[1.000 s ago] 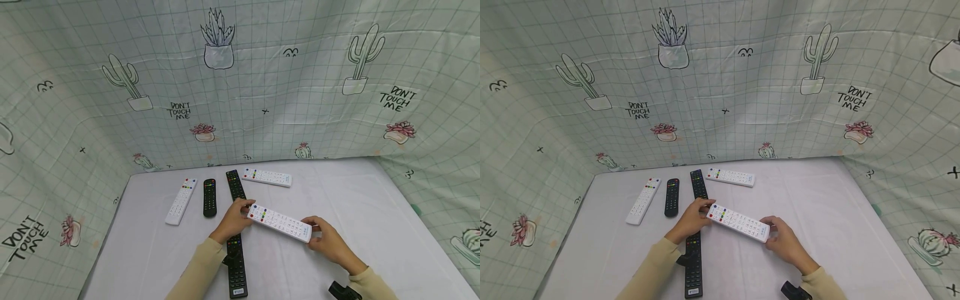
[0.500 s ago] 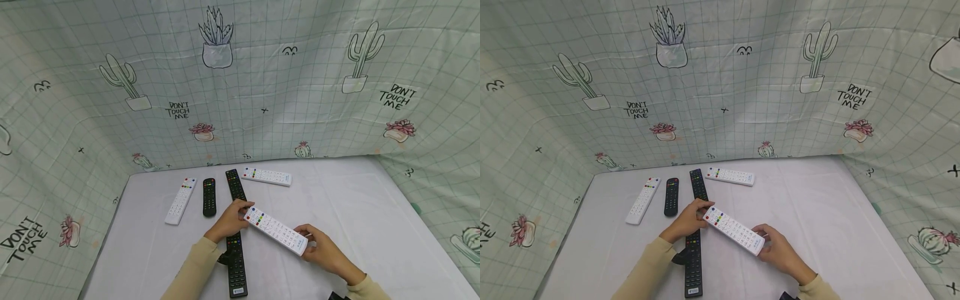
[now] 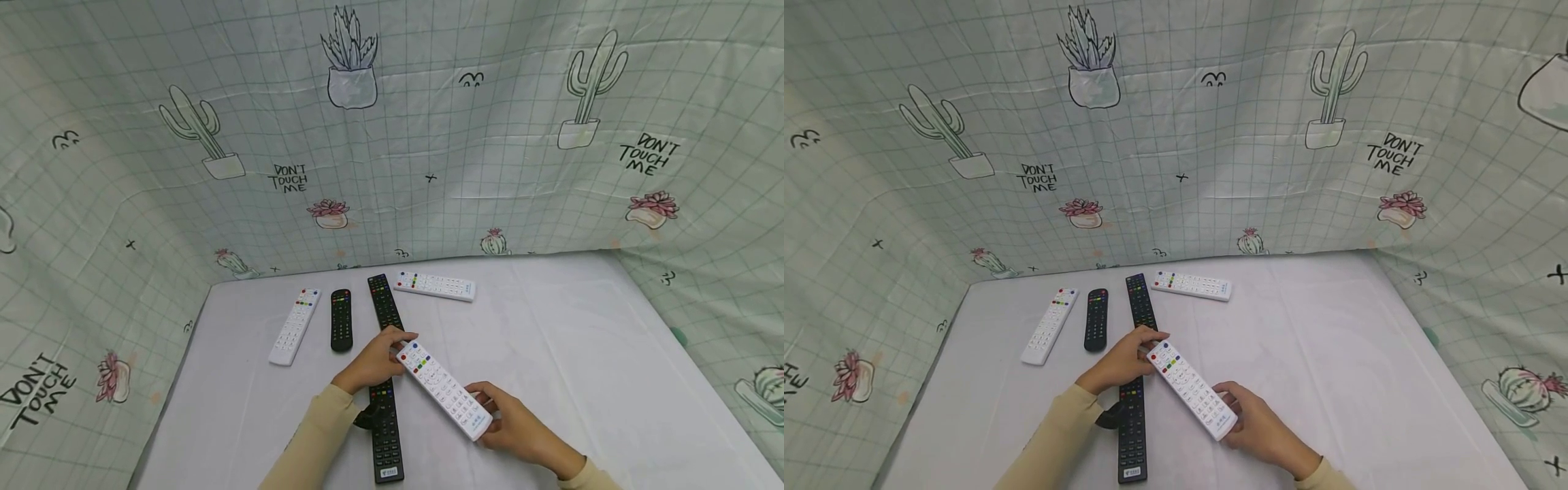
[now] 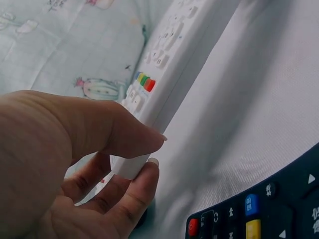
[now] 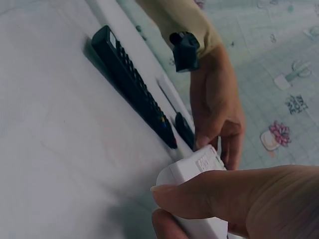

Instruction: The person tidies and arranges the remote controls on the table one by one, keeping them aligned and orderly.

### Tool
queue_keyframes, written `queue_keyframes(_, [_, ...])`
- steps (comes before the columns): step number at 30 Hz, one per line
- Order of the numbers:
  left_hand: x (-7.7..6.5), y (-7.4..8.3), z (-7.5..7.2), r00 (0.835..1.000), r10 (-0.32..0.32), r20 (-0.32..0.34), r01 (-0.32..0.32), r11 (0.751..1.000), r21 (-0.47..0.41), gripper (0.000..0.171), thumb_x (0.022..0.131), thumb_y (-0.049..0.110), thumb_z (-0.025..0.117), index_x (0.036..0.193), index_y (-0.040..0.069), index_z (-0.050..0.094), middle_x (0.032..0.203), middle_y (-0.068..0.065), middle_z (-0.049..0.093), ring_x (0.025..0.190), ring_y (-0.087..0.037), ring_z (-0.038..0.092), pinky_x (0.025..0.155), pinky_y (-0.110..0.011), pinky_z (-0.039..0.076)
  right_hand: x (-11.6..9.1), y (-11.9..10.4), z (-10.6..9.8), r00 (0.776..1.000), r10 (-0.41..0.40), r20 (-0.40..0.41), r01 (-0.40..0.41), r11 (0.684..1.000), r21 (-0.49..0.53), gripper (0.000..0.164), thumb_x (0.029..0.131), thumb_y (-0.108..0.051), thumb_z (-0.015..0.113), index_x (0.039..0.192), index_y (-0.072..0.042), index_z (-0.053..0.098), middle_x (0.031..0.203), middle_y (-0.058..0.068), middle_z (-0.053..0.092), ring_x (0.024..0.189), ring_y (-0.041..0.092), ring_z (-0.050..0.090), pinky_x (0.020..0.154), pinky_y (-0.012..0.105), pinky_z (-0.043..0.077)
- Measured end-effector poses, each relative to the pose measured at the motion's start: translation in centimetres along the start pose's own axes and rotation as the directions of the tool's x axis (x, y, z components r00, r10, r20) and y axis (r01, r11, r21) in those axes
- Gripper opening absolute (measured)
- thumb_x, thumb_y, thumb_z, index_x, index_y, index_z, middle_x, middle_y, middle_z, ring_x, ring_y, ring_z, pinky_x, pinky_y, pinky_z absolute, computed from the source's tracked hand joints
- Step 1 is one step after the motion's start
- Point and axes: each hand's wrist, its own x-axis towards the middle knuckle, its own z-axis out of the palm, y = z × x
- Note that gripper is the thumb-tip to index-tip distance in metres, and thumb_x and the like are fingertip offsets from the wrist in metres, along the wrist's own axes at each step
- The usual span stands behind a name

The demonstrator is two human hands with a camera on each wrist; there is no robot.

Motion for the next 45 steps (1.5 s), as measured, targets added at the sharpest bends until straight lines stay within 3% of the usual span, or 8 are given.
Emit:
queue_keyframes(6, [0.0,-0.4,-0.2,0.999,0.048,0.013,-0.048,0.999,0.022,0.061,0.081,-0.021,0.068,0.14,-0.009,0.061,0.118,-0.014,0.058,0.111,-0.028,0.06,0.089,-0.028,0.059,-0.1,-0.1,0.9,1.0,0.015,0.003,-0.015,1.0,-0.002,0.078,0.073,0.013,0.082,0.144,0.009,0.049,0.115,0.013,0.058,0.095,0.009,0.059,0.072,0.025,0.06])
queue_keyframes(13, [0.0,-0.6,-0.4,0.998,0.049,0.028,-0.05,0.998,0.032,0.061,0.079,-0.022,0.066,0.138,-0.008,0.064,0.122,-0.014,0.059,0.111,-0.026,0.059,0.087,-0.026,0.058,-0.4,-0.1,2.1,1.0,0.009,-0.017,-0.008,1.0,0.026,0.079,0.073,0.011,0.084,0.144,0.007,0.049,0.114,0.011,0.058,0.094,0.006,0.058,0.073,0.024,0.06])
queue_keyframes(22, [0.1,-0.6,-0.6,0.995,0.052,0.085,-0.056,0.998,0.038,0.058,0.082,-0.022,0.066,0.138,-0.006,0.065,0.125,-0.016,0.059,0.114,-0.029,0.059,0.09,-0.035,0.059,-0.7,0.1,3.8,1.0,0.027,-0.013,-0.026,0.997,0.079,0.081,0.072,0.012,0.081,0.145,0.007,0.047,0.113,0.01,0.055,0.092,0.006,0.055,0.072,0.024,0.06])
queue_keyframes(29, [0.1,-0.2,-0.5,0.986,0.08,0.145,-0.097,0.989,0.111,0.054,0.084,-0.018,0.072,0.137,-0.007,0.065,0.126,-0.016,0.061,0.108,-0.022,0.058,0.088,-0.027,0.056,-0.7,0.2,4.7,0.998,0.05,0.038,-0.054,0.99,0.128,0.087,0.074,0.013,0.079,0.151,0.009,0.04,0.112,0.009,0.053,0.089,0.008,0.053,0.069,0.023,0.057])
queue_keyframes(36, [0.2,0.1,-0.3,0.983,0.053,0.178,-0.086,0.979,0.186,0.056,0.085,-0.018,0.071,0.139,-0.002,0.066,0.128,-0.013,0.061,0.106,-0.017,0.055,0.087,-0.025,0.053,-0.7,0.0,5.6,0.996,0.063,0.067,-0.068,0.995,0.068,0.09,0.076,0.009,0.082,0.152,0.012,0.035,0.109,0.009,0.055,0.086,0.007,0.056,0.069,0.023,0.057])
queue_keyframes(45, [0.3,0.0,-0.1,0.98,0.034,0.194,-0.081,0.968,0.238,0.058,0.084,-0.02,0.07,0.138,0.0,0.067,0.128,-0.01,0.061,0.106,-0.016,0.055,0.092,-0.027,0.052,-0.5,-0.6,6.5,0.992,0.114,0.049,-0.117,0.992,0.045,0.092,0.074,0.011,0.081,0.152,0.017,0.033,0.105,0.01,0.055,0.085,0.012,0.057,0.069,0.023,0.057])
